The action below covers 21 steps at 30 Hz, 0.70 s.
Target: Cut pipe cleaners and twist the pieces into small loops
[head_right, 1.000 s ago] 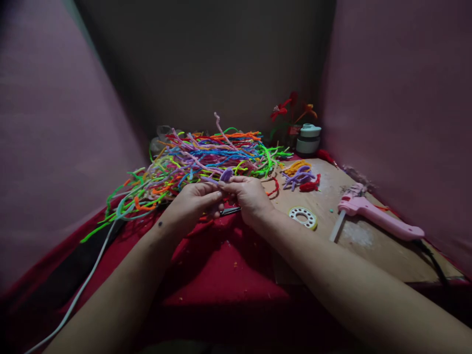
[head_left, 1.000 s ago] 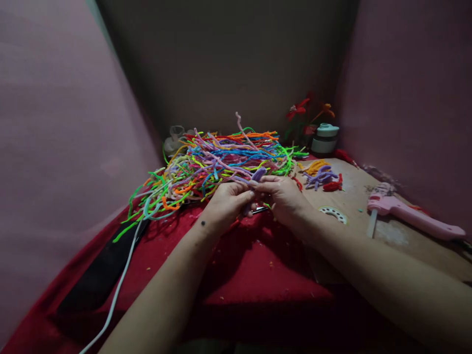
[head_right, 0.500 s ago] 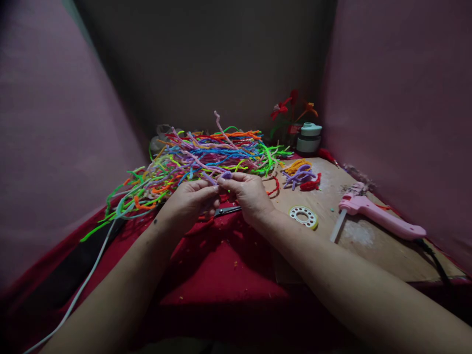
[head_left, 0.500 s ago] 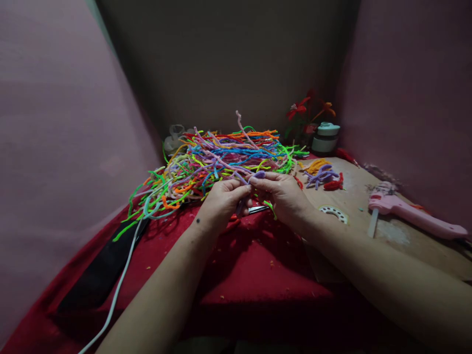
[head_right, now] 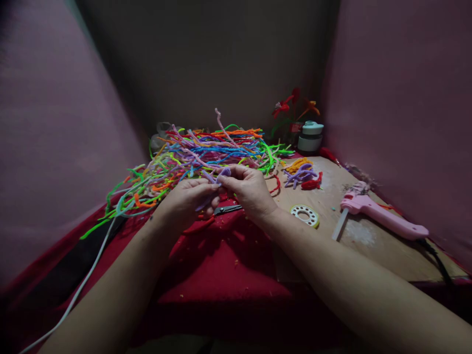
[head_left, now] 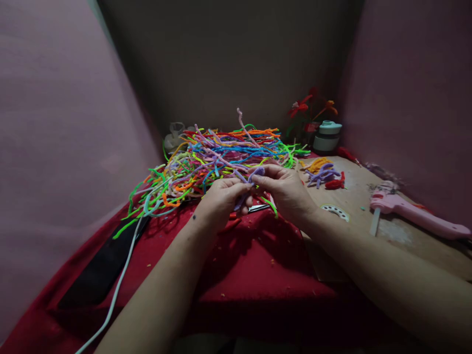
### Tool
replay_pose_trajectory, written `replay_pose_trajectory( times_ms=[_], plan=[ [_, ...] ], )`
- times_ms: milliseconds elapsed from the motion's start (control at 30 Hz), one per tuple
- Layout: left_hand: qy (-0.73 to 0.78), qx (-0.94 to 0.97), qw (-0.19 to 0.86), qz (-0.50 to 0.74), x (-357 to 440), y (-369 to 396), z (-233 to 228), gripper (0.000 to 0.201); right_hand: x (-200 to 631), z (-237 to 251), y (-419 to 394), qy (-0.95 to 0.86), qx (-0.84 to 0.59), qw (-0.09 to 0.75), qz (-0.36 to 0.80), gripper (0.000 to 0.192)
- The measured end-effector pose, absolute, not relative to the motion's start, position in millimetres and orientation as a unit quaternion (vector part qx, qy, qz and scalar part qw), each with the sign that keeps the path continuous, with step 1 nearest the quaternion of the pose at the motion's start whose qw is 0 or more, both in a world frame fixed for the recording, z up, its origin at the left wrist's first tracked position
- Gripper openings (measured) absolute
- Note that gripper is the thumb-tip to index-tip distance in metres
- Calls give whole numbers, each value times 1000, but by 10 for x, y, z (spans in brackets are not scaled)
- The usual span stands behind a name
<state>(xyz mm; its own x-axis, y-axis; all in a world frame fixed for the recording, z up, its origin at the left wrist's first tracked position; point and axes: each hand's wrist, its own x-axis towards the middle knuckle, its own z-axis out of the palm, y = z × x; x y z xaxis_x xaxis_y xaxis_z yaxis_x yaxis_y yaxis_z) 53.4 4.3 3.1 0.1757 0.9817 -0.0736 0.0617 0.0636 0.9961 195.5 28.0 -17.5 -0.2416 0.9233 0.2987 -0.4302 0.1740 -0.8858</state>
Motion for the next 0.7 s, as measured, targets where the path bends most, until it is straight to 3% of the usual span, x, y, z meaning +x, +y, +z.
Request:
replay_pose_trajectory(
  times_ms=[200,500,600,700],
  plan=[
    [455,522,587,420,518,56,49,14,1958,-143,245,-523,-239,556,600,8],
    [359,444,745,346,376,79,95,16,1973,-86,220,-500,-183,512,674,19],
    [380,482,717,331,368,63,103,22,1977,-83,226,-502,-178,504,680,19],
    [418,551,622,367,358,51,108,29,1985,-97,256,-485,-175,516,684,22]
  ],
)
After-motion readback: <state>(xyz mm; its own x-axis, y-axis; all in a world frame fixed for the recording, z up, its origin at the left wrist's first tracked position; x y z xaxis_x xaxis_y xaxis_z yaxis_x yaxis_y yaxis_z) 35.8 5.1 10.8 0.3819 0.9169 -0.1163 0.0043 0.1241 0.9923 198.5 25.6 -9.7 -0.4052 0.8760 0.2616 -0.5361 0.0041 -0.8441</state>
